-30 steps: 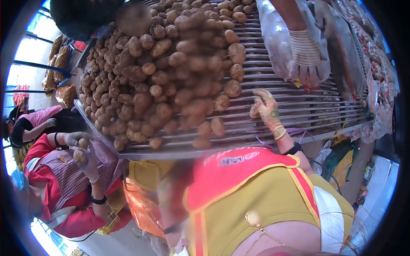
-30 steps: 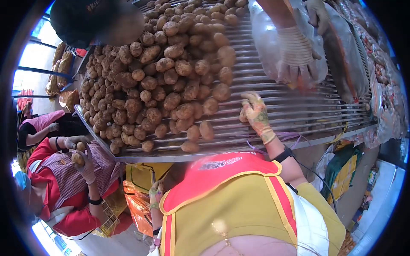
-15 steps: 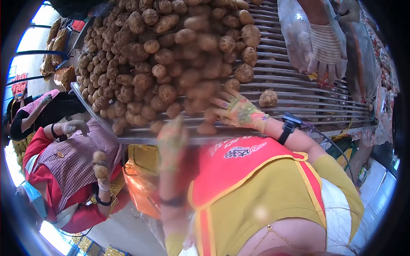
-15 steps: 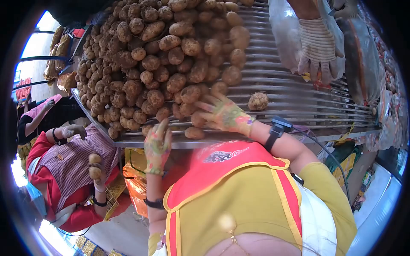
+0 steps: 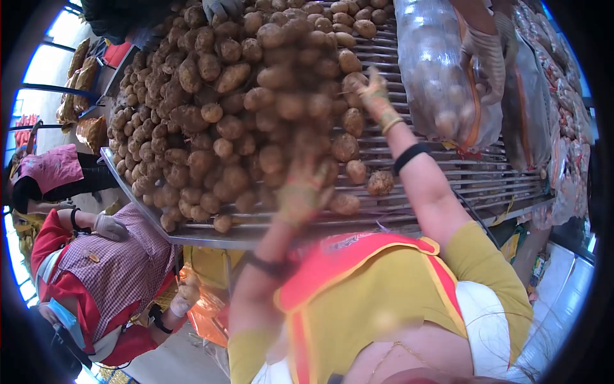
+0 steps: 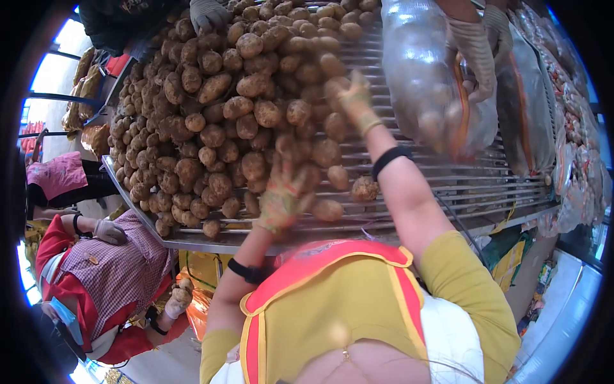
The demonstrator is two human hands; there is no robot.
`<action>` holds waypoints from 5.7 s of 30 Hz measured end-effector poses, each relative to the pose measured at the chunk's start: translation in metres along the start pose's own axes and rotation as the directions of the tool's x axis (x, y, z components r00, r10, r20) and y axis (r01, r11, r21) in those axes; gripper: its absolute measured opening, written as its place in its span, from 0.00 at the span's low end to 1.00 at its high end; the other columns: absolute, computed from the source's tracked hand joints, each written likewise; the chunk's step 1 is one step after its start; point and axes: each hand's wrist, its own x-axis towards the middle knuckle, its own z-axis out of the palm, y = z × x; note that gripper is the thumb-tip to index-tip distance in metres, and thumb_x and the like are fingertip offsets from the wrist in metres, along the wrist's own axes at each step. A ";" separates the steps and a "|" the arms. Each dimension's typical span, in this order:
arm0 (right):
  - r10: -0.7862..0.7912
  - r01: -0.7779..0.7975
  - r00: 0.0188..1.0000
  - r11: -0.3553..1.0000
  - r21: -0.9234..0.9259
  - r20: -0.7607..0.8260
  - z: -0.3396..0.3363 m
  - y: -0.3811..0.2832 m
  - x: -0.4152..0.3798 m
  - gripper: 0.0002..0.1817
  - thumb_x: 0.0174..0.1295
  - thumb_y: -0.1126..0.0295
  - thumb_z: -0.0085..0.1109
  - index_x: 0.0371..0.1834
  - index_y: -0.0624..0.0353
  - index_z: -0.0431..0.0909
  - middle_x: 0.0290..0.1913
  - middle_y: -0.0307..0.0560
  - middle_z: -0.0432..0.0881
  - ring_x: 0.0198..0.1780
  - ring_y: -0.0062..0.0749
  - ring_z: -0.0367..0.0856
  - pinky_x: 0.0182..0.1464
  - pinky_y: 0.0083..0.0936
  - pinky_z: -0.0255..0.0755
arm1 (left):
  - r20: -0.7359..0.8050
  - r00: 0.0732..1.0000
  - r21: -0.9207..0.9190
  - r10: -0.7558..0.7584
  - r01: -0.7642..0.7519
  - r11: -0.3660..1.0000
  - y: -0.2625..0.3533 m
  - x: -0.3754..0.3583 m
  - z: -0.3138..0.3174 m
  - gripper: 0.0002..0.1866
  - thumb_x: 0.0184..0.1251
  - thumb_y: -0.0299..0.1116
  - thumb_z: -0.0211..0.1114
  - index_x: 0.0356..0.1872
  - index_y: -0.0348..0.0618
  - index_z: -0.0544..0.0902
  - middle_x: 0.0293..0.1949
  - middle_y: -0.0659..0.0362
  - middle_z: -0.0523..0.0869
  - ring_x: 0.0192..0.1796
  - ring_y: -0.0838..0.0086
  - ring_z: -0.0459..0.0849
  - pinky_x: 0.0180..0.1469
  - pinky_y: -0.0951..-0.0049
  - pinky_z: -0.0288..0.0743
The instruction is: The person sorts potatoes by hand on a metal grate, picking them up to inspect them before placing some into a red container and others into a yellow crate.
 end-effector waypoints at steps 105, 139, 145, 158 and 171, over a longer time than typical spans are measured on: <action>-0.199 0.196 0.978 0.980 0.039 0.064 -0.146 0.034 -0.271 0.18 0.61 0.78 0.58 0.55 0.57 0.82 0.65 0.59 0.74 0.65 0.54 0.75 0.66 0.42 0.69 | -0.025 0.958 -0.942 -0.286 -0.119 -0.314 -0.042 -0.010 -0.123 0.29 0.68 0.47 0.59 0.67 0.45 0.74 0.60 0.50 0.81 0.53 0.61 0.85 0.54 0.65 0.81; -0.626 0.574 0.777 0.751 0.326 0.072 -0.142 -0.051 -0.228 0.16 0.62 0.83 0.57 0.53 0.61 0.82 0.62 0.58 0.78 0.65 0.54 0.75 0.68 0.39 0.67 | -0.839 0.511 -0.168 -0.188 0.085 0.982 0.088 -0.158 -0.110 0.40 0.48 0.31 0.83 0.63 0.39 0.70 0.58 0.53 0.77 0.59 0.68 0.79 0.59 0.71 0.77; -0.540 0.470 0.832 0.809 0.352 0.130 -0.151 -0.039 -0.249 0.16 0.63 0.80 0.56 0.54 0.60 0.82 0.64 0.58 0.76 0.65 0.52 0.76 0.67 0.37 0.69 | -0.323 0.598 -0.926 -0.734 -0.361 0.114 0.124 -0.145 -0.122 0.27 0.68 0.40 0.71 0.63 0.42 0.73 0.52 0.53 0.78 0.47 0.69 0.81 0.40 0.74 0.82; -0.801 0.616 0.496 0.597 0.514 0.336 -0.149 -0.166 -0.225 0.54 0.46 0.51 0.79 0.76 0.54 0.62 0.75 0.63 0.57 0.75 0.56 0.61 0.72 0.39 0.63 | 0.307 0.840 -0.943 -0.447 0.205 -0.262 0.093 -0.092 -0.051 0.36 0.76 0.69 0.41 0.67 0.51 0.71 0.44 0.63 0.83 0.33 0.81 0.78 0.29 0.81 0.70; -0.492 0.400 0.861 0.810 0.430 0.126 -0.088 -0.136 -0.186 0.07 0.62 0.68 0.56 0.39 0.52 0.82 0.37 0.56 0.82 0.36 0.57 0.80 0.38 0.43 0.75 | 0.142 0.942 -0.944 -0.305 0.221 0.244 0.065 -0.061 -0.037 0.30 0.67 0.55 0.69 0.61 0.47 0.72 0.30 0.68 0.76 0.18 0.87 0.65 0.17 0.83 0.55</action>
